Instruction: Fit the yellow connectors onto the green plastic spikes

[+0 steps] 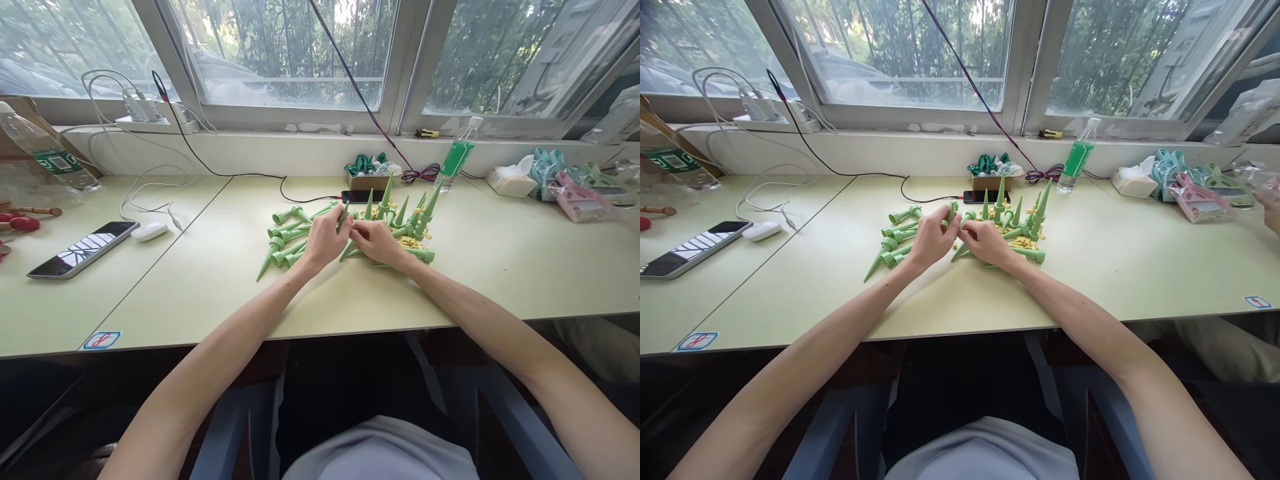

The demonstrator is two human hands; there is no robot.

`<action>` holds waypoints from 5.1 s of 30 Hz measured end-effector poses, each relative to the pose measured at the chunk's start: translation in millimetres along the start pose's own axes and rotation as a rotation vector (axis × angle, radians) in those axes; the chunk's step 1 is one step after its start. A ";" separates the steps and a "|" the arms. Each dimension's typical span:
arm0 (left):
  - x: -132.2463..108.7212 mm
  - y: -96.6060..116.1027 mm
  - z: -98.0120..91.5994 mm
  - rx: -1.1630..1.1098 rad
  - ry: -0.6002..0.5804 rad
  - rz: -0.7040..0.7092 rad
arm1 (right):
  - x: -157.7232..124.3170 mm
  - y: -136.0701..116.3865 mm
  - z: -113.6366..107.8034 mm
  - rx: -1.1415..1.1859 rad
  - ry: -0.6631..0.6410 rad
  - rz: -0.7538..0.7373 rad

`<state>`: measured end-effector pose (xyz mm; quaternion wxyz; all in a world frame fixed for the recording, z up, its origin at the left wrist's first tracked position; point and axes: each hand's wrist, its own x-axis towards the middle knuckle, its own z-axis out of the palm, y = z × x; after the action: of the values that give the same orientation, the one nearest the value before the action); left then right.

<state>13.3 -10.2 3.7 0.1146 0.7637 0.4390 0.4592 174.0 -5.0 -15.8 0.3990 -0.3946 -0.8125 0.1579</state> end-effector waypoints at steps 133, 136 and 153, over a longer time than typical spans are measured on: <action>1.4 -1.7 -1.4 0.052 -0.032 0.021 | 0.3 3.2 -0.5 -0.015 -0.033 -0.023; 1.3 -1.1 -1.7 0.053 -0.034 0.017 | -0.1 3.6 -0.4 -0.011 -0.032 -0.030; 0.6 1.6 -3.6 -0.003 -0.021 0.026 | 0.6 1.3 -3.0 0.031 -0.083 0.025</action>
<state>11.5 -11.5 7.0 0.1144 0.7741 0.4270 0.4532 176.8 -3.9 -14.3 0.3691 -0.3916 -0.8208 0.1914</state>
